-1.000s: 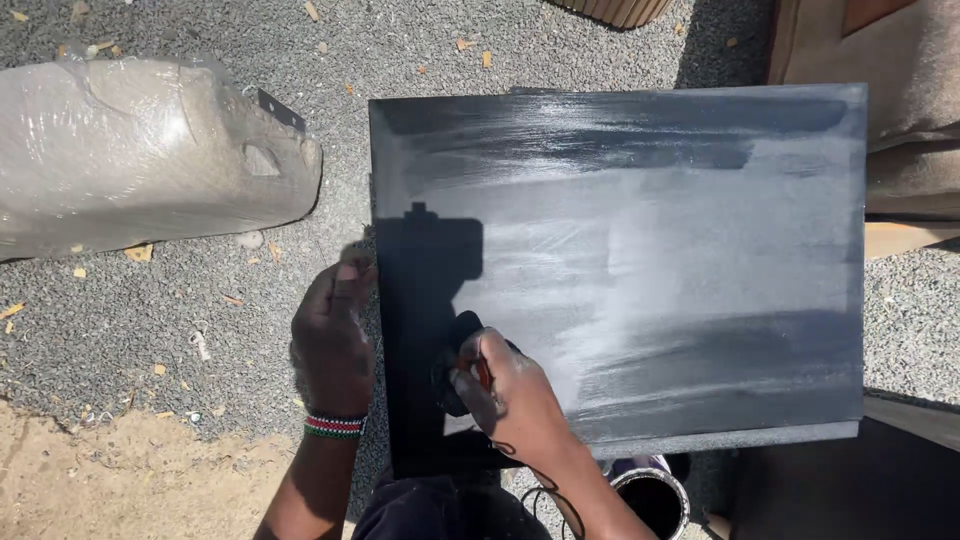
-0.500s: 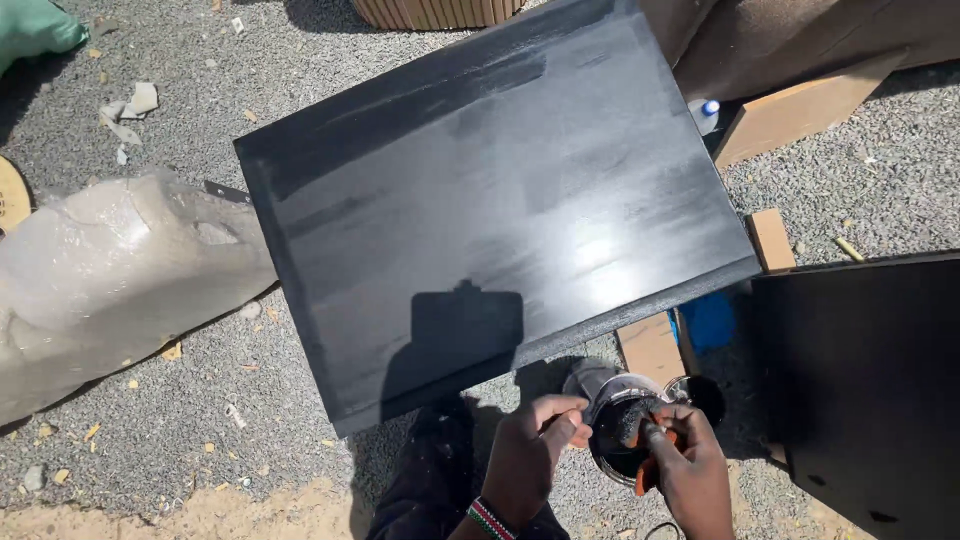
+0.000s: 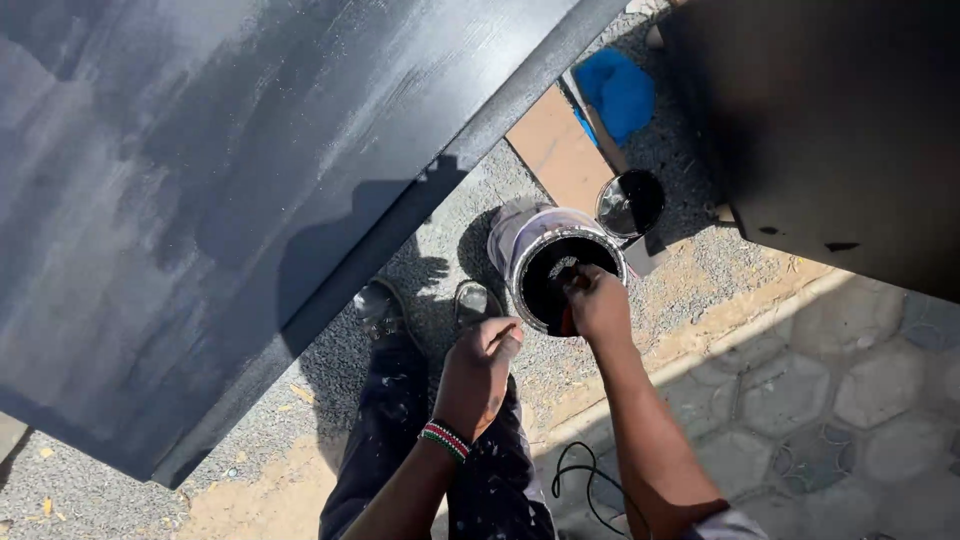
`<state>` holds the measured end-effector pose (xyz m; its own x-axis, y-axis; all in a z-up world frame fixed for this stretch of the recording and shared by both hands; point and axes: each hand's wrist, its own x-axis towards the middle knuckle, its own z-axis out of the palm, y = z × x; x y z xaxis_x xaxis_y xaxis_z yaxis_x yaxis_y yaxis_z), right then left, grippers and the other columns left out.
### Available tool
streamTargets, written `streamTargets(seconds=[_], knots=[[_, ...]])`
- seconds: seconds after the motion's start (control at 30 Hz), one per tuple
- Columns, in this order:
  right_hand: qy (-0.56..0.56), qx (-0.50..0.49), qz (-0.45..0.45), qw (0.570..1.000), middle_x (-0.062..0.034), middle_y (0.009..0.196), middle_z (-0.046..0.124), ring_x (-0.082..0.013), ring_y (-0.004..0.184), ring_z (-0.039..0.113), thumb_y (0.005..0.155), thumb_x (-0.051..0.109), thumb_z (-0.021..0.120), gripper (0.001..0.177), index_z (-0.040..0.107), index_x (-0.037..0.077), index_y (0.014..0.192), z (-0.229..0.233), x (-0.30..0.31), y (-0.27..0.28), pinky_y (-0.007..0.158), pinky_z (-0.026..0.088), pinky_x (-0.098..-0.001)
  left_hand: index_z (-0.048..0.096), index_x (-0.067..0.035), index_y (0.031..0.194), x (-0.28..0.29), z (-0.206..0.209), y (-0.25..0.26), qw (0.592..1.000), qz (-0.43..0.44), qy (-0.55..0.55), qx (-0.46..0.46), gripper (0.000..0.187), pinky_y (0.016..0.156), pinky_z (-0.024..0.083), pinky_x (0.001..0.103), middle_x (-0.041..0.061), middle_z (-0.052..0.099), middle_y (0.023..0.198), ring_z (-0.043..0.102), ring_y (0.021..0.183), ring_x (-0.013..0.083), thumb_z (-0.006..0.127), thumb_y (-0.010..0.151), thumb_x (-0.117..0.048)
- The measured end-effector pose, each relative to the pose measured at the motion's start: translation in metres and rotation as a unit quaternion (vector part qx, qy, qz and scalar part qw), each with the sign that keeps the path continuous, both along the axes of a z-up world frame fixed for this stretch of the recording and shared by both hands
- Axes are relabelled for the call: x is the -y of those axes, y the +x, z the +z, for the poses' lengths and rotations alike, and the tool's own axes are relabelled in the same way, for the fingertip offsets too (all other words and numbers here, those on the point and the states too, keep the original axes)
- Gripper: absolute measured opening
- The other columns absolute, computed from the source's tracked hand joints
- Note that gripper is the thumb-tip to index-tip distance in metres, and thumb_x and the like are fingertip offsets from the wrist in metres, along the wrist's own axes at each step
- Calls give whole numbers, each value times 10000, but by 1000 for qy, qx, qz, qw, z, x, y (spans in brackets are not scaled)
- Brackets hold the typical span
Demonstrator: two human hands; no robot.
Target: Painting a wooden board with black paint using a sponge brush
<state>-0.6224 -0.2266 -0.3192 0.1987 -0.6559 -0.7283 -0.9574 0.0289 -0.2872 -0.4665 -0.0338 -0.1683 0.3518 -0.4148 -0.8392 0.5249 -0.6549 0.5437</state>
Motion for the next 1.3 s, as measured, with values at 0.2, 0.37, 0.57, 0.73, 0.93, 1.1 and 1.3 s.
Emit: streamTargets(seconds=[0.2,0.37,0.57,0.73,0.93,1.1,1.3], knots=[[6,-49,-5,999,-336,1115,854,-607,1149,825,970,148,810,420,851,-71,1326,-101,9,-4,950,647,-708,833,-53,1487,-13,-45,-6,999,-32,11,-10,483,1191,641,543,269,850,1451,812,1395,427,772,1139,-382],[-6,-37,-31,999,-377,1011,825,-641,1037,830,986,91,787,344,834,-149,1228,-96,9,15,878,669,-691,845,-103,1475,-28,-58,6,999,-23,20,-22,463,1186,650,515,222,864,1448,819,1399,391,790,1120,-395],[8,-13,-61,998,-452,1009,773,-683,1073,791,993,146,702,475,798,-216,1285,-135,14,-18,821,620,-708,795,-13,1551,-36,-64,7,996,46,-3,-75,512,1238,604,544,301,822,1509,793,1424,407,779,1154,-336],[121,-52,87,987,-538,1129,748,-688,1235,690,1070,-57,602,433,668,-361,1372,-81,24,-9,1094,596,-586,698,-19,1667,-28,-62,10,993,24,-32,-108,518,1318,532,566,342,697,1661,686,1547,452,708,1215,-271],[294,187,-90,933,-307,987,606,-424,902,584,855,-8,705,414,632,-115,1249,-121,16,-61,689,488,-384,431,54,1827,-10,-85,15,971,104,-103,-192,680,1443,337,582,386,405,1872,417,1742,490,654,1243,-211],[376,223,-168,883,-248,1055,501,-373,828,553,913,16,653,467,603,-22,1375,-121,3,-72,562,410,-287,310,54,1871,-4,-98,5,951,139,-139,-239,744,1478,231,603,382,277,1921,304,1794,492,623,1268,-249],[442,242,-252,826,-148,672,423,-266,515,392,886,188,653,175,516,84,919,-70,13,-38,403,272,-316,437,-9,1842,-16,-141,-28,961,161,-119,-189,670,1451,332,607,370,498,1815,489,1691,497,637,1281,-315]])
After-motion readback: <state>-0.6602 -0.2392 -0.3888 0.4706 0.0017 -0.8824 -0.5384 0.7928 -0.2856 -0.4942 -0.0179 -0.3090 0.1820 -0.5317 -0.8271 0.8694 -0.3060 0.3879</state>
